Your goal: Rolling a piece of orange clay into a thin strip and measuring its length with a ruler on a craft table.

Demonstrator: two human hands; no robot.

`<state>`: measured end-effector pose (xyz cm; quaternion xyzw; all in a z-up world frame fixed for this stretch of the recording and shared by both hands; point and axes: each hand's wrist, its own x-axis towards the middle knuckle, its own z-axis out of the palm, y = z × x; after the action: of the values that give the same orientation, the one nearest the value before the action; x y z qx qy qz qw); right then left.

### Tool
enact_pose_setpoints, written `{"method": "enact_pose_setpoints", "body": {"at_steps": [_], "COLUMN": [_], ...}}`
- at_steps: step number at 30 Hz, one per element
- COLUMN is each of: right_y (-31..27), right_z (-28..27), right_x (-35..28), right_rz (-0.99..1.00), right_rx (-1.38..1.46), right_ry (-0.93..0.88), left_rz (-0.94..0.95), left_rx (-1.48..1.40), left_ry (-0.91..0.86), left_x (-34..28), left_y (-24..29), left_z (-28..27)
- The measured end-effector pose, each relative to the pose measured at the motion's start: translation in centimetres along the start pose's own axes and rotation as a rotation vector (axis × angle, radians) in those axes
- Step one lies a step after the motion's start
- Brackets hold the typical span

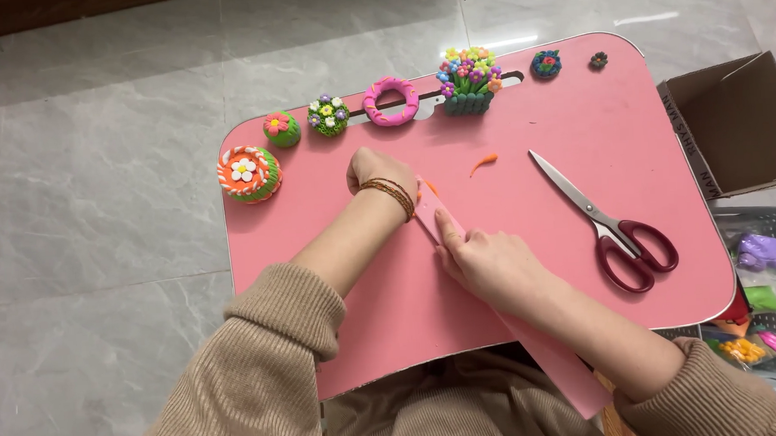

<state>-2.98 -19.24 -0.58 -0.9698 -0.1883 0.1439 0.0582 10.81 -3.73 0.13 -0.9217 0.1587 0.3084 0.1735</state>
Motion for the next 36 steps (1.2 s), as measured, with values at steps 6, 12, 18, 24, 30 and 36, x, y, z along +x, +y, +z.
{"method": "enact_pose_setpoints", "body": {"at_steps": [6, 12, 18, 24, 30, 36], "right_y": [0.2, 0.4, 0.3, 0.2, -0.4, -0.8], "right_z": [0.2, 0.6, 0.7, 1.0, -1.5, -4.1], "right_x": [0.1, 0.2, 0.2, 0.3, -0.3, -0.7], "right_rz": [-0.010, -0.012, -0.020, -0.033, -0.081, -0.064], "right_rx": [-0.001, -0.017, -0.037, -0.049, -0.130, -0.171], "right_ry": [0.011, -0.016, -0.018, -0.031, 0.044, -0.016], "left_rz": [0.060, 0.032, 0.037, 0.042, 0.008, -0.005], "left_rx": [0.098, -0.064, -0.046, -0.071, -0.071, -0.196], "left_ry": [0.077, 0.015, -0.047, -0.076, 0.004, 0.256], "left_x": [-4.5, -2.2, -1.8, -2.3, -1.3, -2.6], "left_y": [0.2, -0.5, -0.1, -0.4, 0.0, -0.6], "left_z": [-1.3, -1.4, -1.7, -2.2, -1.2, 2.7]}}
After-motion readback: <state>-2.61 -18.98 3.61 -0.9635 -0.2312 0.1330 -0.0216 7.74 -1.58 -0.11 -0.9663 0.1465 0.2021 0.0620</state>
